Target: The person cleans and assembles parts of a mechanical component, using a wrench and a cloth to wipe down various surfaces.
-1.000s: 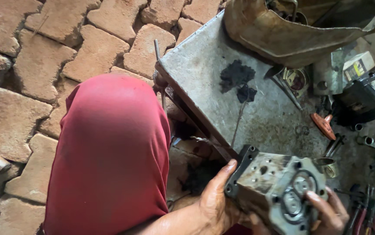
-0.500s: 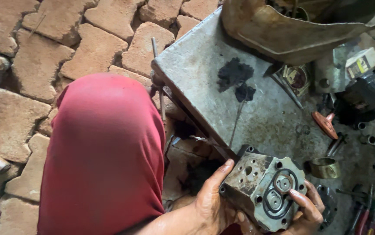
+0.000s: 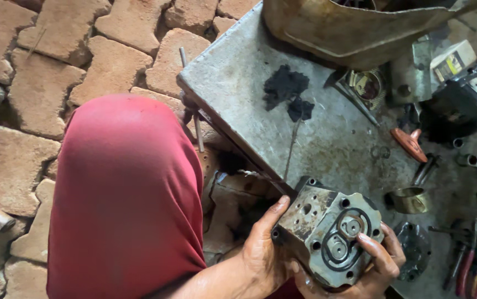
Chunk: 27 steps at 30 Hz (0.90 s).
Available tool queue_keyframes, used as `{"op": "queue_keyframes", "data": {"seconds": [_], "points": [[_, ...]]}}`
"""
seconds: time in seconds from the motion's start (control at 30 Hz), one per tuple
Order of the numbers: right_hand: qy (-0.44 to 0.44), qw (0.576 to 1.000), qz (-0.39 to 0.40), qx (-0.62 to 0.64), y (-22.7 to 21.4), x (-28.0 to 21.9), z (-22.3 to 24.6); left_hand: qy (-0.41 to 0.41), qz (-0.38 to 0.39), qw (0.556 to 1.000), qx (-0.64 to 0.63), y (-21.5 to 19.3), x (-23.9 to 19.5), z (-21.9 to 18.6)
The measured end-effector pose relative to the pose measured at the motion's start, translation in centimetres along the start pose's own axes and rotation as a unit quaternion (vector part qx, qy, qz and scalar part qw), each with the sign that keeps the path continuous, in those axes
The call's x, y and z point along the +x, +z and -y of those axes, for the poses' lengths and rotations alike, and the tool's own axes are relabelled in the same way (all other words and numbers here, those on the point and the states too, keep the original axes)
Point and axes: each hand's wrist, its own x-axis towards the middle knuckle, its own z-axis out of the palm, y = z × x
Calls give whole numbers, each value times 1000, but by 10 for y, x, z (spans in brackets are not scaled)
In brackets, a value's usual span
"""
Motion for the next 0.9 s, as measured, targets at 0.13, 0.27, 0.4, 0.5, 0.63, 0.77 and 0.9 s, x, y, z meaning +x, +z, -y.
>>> {"op": "queue_keyframes", "data": {"seconds": [0.13,0.27,0.4,0.5,0.63,0.77,0.9], "points": [[-13,999,10,-39,-1,3,9,5,-43,999,-3,6,-1,-1],[9,999,40,-26,-10,-11,4,29,-49,998,0,11,-1,-1],[71,987,72,128,-40,-14,-16,4,-49,998,-26,14,-2,-5],[125,986,38,102,-78,-5,-33,2,-74,997,-18,16,-2,-6],[133,986,48,84,-97,8,-40,-2,-77,997,-23,16,2,-5],[8,990,138,-6,-57,11,-19,-14,-68,997,-26,4,3,-4],[-46,990,86,-98,-19,-2,-7,-71,-65,995,-39,-14,10,-5]]}}
